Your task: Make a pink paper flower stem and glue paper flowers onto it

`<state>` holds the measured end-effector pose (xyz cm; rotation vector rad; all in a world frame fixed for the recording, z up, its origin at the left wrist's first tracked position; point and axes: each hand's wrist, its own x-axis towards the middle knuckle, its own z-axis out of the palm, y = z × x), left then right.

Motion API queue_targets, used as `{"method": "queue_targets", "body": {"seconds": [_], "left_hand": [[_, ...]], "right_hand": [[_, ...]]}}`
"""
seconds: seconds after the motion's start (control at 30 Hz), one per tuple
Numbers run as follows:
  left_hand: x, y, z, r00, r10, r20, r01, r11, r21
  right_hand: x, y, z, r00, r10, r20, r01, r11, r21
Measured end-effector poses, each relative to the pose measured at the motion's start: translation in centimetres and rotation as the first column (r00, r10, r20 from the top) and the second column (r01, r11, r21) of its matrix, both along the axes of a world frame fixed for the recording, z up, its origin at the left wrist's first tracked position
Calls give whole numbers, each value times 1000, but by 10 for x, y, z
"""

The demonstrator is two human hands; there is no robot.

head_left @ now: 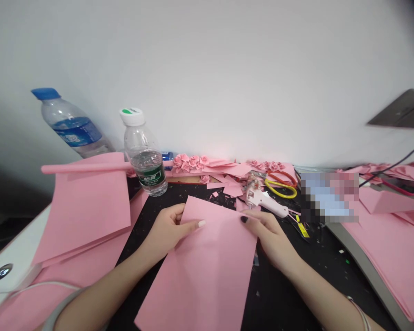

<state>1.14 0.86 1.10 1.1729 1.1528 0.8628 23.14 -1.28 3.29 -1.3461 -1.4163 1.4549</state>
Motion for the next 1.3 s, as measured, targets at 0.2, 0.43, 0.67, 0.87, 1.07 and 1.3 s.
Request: {"method": "queue_targets", "body": {"seconds": [0.2,0.43,0.67,0.87,1.07,1.3], "left_hand": [[-1,3,-4,986,24,-163,-12,997,72],[-3,4,-3,988,-143,-50,144,989,34],[-11,9,-4,957,-225,-181,241,968,67],[-15,14,3,935,-356,-10,356,934,27],[-10,11,1,957,-283,61,282,959,15],[-2,7,-8,995,-94,-29,97,991,91]], "right_hand": [[-2,6,-1,971,3,241,-46,983,176],[5,14,-3,936,-62,347,-39,961,275],[8,17,-3,939,-71,336,-26,961,274],[10,18,-4,950,-79,303,2,969,248],[10,17,-4,948,-72,309,-5,971,241],[4,12,-5,937,-35,349,-61,964,259]]}}
